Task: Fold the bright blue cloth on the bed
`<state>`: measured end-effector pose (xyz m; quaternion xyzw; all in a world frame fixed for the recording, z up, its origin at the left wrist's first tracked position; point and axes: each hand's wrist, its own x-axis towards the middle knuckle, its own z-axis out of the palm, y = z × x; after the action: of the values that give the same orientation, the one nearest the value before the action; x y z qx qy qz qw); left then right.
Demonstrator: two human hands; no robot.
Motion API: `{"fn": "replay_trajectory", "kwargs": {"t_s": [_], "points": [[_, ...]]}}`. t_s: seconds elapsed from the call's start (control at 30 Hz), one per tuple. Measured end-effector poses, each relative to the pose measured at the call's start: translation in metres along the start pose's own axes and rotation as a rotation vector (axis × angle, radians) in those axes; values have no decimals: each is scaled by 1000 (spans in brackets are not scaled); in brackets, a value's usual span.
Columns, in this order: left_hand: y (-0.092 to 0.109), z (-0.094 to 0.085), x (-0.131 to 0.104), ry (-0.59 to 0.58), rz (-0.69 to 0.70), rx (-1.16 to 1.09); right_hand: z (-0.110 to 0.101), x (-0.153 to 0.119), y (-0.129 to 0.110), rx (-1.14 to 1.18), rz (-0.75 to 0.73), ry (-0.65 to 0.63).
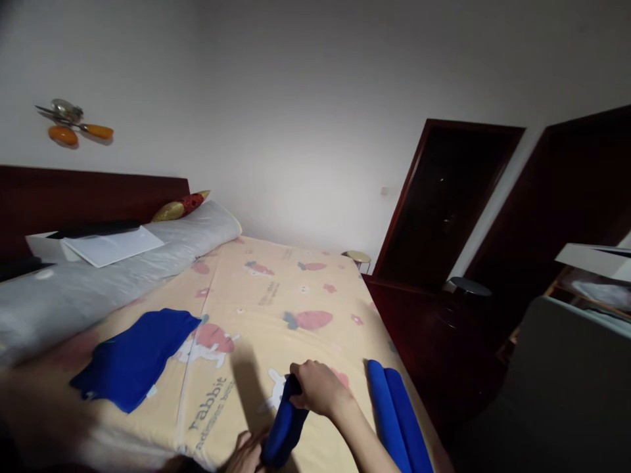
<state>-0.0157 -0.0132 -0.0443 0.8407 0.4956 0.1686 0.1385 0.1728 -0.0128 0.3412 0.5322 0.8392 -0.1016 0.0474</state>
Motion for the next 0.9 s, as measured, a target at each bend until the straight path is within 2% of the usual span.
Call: {"fn": "replay_trajectory", "kwargs": {"t_s": [0.1,0.2,0.27,0.37,0.43,0.5,0.57,0.63,0.7,0.8,0.9], "points": [[-2,5,-7,33,68,25,-9,-3,9,31,-9,-18],[2,3,-12,111,182,90,-36,-10,30,93,22,-14],[3,0,-13,143,250,144,-56,-15,52,140,41,22],[3,-1,-13,211,302,221,-79,-27,97,140,78,144],[2,-1,-13,265,338,264,-87,-38,134,103,136,242],[2,-2,-13,309,359,299,-87,-51,171,58,211,355],[4,-3,-14,330,355,324,-77,-63,204,9,263,504],[5,-4,-14,332,351,341,-53,-74,228,-55,284,677],[6,-4,-15,342,352,360,-10,-83,242,-140,310,811],[3,-3,-13,409,384,412,83,-94,246,-219,458,854],[1,-1,-9,528,432,480,183,-106,242,-135,656,765]]}}
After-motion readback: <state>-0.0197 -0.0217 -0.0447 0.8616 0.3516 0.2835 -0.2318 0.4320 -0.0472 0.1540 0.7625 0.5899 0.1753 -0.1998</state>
